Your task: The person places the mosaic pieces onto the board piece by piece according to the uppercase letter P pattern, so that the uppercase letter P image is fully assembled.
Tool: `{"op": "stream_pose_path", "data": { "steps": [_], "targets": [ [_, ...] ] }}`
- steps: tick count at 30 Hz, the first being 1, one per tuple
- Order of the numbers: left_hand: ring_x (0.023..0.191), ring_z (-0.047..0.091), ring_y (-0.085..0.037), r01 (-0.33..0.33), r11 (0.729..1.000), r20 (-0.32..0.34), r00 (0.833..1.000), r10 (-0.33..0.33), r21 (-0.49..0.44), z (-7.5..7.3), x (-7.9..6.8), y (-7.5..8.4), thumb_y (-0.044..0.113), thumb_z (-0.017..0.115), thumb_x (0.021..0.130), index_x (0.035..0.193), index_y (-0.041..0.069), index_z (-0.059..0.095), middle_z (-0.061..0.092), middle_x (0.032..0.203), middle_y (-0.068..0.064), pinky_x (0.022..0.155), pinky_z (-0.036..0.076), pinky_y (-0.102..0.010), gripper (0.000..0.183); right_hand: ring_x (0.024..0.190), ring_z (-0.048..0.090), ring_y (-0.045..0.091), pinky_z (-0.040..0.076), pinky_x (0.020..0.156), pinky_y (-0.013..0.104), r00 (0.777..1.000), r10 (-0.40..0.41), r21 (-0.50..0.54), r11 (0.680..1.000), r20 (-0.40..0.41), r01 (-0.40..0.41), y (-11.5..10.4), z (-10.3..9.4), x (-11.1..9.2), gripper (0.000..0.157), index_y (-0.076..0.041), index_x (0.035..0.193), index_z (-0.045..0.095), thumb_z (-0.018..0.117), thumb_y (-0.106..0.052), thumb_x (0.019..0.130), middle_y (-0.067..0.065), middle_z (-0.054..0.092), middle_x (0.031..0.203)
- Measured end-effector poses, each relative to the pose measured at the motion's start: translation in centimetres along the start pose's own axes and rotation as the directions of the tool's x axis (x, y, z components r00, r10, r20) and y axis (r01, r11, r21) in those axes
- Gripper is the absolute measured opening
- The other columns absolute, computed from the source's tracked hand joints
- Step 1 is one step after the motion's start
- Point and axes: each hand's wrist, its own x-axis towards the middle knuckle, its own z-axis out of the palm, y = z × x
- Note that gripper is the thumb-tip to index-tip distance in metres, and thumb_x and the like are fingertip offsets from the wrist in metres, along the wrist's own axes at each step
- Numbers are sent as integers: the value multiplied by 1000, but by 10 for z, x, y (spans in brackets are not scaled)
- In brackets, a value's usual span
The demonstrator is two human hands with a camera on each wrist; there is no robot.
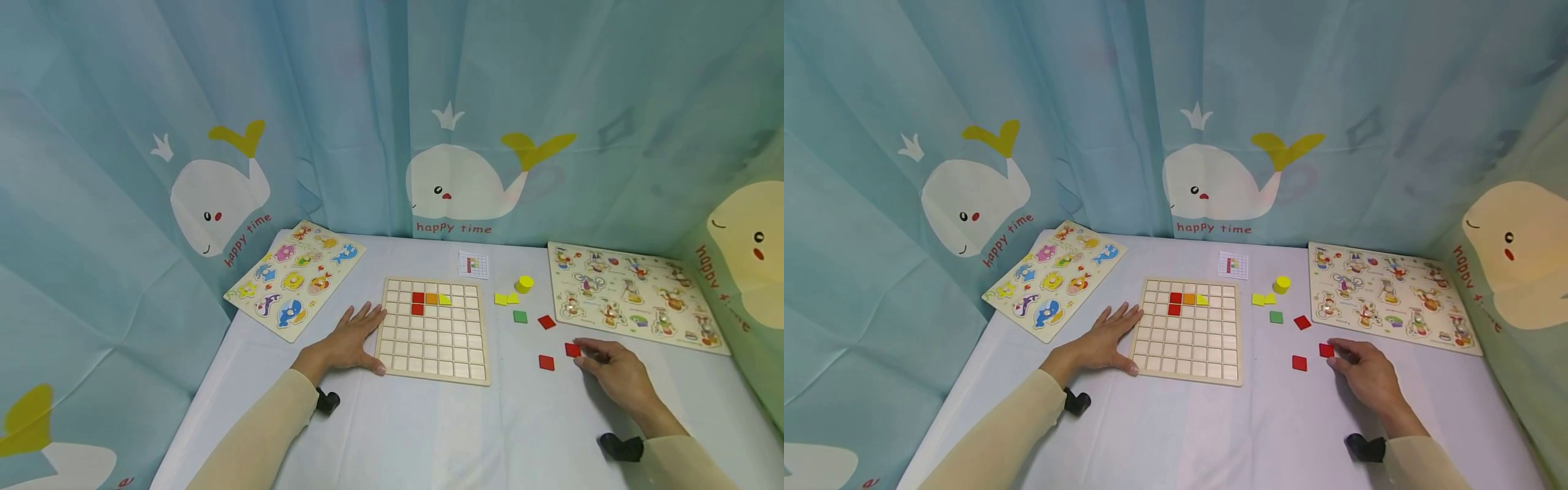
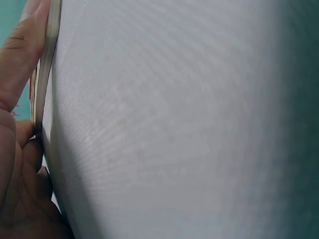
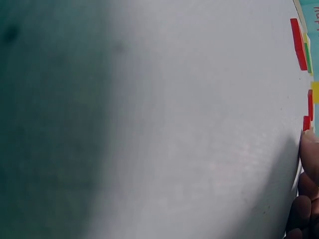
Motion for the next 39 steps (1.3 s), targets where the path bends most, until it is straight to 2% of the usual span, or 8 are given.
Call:
{"op": "stream_pose_path", "data": {
  "steps": [7,14,18,20,25,28,34,39],
  "targets": [
    [166,-1,-20,1,1000,-3,1000,-1,1,0,0,0,62,89,73,170,17,20,12,178,1,135,-8,-44,128,119,50,50,44,97,68,1000,25,3,1000,2,-25,0,0,2,46,5,139,61,71,-17,100,35,51,138],
    [166,-1,-21,1,1000,1,1000,-1,-1,-1,0,0,62,89,74,171,17,19,12,178,1,135,-8,-44,128,107,55,42,48,82,50,999,10,-19,1000,-33,-10,-1,2,3,43,4,135,64,73,-19,100,31,60,128],
    [166,-1,-21,-1,1000,1,1000,1,3,-1,0,0,63,89,74,171,16,18,12,178,1,135,-8,-44,129,110,59,44,52,87,54,998,17,11,1000,-55,-16,-2,4,3,43,5,136,63,72,-17,100,31,63,129],
    [166,-1,-21,-2,1000,0,1000,2,2,-1,0,0,63,89,74,171,16,18,12,178,0,135,-8,-44,129,111,60,43,52,86,52,997,18,22,1000,-70,-17,-2,4,2,42,5,135,63,73,-16,100,31,65,127],
    [166,-1,-21,1,1000,-2,1000,-1,1,-1,-1,0,62,89,73,171,17,19,12,178,1,135,-8,-43,128,104,64,39,49,71,30,993,24,40,999,-114,-19,-4,3,1,37,2,134,65,72,-13,100,30,69,121],
    [166,-1,-20,1,1000,-4,1000,-1,-3,-1,-1,0,62,89,73,170,17,20,12,178,1,135,-8,-44,128,98,66,36,48,60,22,990,42,56,998,-133,-35,-6,1,0,36,1,134,65,70,-12,101,32,69,122],
    [166,-1,-20,3,1000,-6,1000,-3,-9,-1,-1,0,62,90,73,171,17,20,12,178,2,135,-8,-44,128,89,63,25,50,54,21,987,88,87,993,-137,-76,-8,1,-1,39,0,138,63,69,-14,102,31,68,124],
    [166,-2,-19,6,1000,-4,1000,-6,-5,-1,0,1,62,90,73,171,18,19,11,178,2,135,-9,-43,129,95,63,25,51,56,19,986,86,110,991,-141,-71,-13,4,0,41,-1,140,63,69,-16,103,29,68,127]
  ]
}}
